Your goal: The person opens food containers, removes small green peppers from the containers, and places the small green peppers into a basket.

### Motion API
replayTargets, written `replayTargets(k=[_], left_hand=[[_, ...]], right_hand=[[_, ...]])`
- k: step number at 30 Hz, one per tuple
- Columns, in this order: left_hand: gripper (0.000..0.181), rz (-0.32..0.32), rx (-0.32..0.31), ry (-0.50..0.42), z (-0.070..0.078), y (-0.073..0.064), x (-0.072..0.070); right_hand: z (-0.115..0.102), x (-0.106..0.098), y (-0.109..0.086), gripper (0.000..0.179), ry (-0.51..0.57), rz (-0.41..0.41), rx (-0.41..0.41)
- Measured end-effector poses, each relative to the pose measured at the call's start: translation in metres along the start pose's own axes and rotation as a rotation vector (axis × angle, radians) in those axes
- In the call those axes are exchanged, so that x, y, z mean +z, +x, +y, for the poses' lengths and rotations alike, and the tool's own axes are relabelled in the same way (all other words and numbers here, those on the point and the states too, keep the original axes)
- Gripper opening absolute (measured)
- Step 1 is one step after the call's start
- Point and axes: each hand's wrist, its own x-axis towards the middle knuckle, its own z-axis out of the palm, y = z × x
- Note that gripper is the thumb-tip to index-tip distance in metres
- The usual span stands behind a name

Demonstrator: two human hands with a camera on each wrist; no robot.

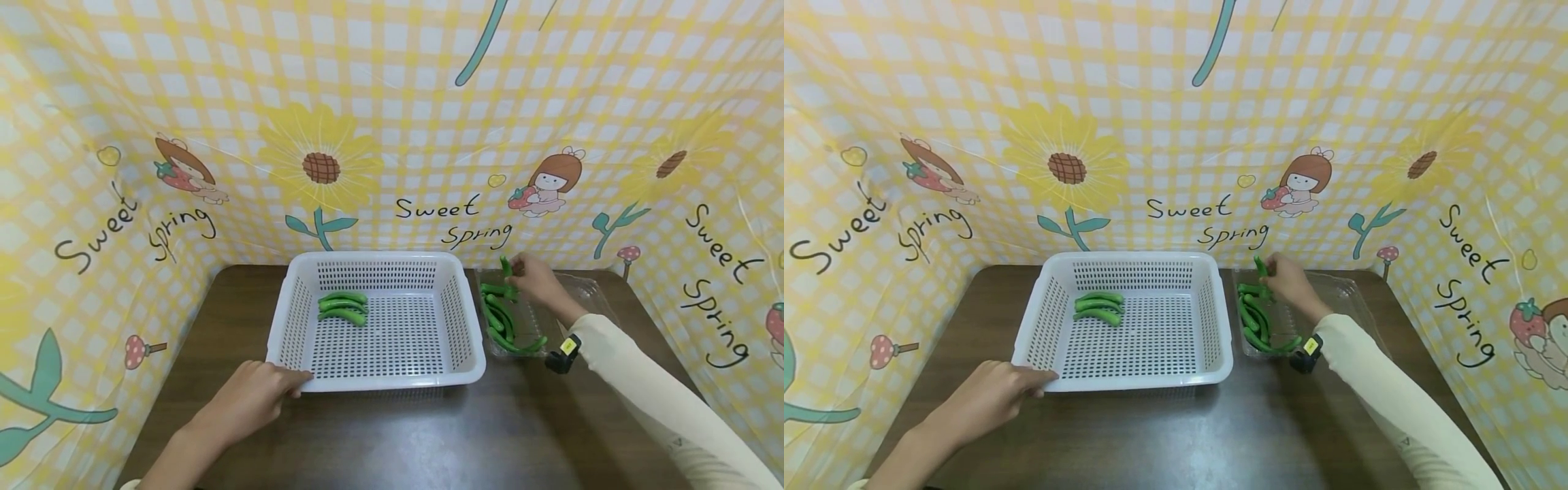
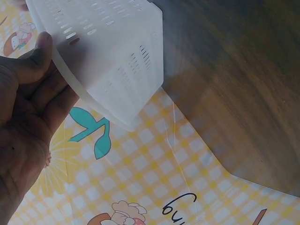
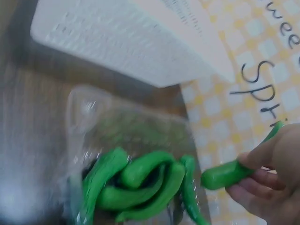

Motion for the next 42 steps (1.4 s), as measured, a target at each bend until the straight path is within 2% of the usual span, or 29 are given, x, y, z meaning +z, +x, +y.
replayTargets(k=[3,7,13,19,27,34,42], left_hand=[[0.03,0.001,0.002,-0.003,0.0,0.0,0.001],[0.029,0.011,0.004,0.0,0.0,0.0,0.001],[0.03,0.005,-0.001,0.006,0.001,-0.001,0.001],[0.031,0.001,0.005,0.0,0.0,-0.001,0.002],[0.032,0.004,0.01,-0.001,0.0,0.0,0.001],[0.029,0.005,-0.002,-0.01,0.0,0.001,0.001],[0.03,0.008,0.005,-0.006,0.001,0.002,0.0]], right_hand=[[-0.011,-0.003,0.0,0.039,0.089,-0.008,0.039],[-0.026,-0.008,0.005,0.043,0.132,-0.013,0.061],[-0.053,-0.002,0.015,0.045,0.107,-0.001,-0.022],[-0.085,0.015,0.019,0.038,0.092,-0.021,-0.13],[-0.134,0.036,0.03,0.034,0.072,-0.061,-0.208],[-0.178,0.061,0.039,0.029,0.061,-0.152,-0.3],[-0.227,0.104,0.038,0.032,-0.059,-0.27,-0.42]])
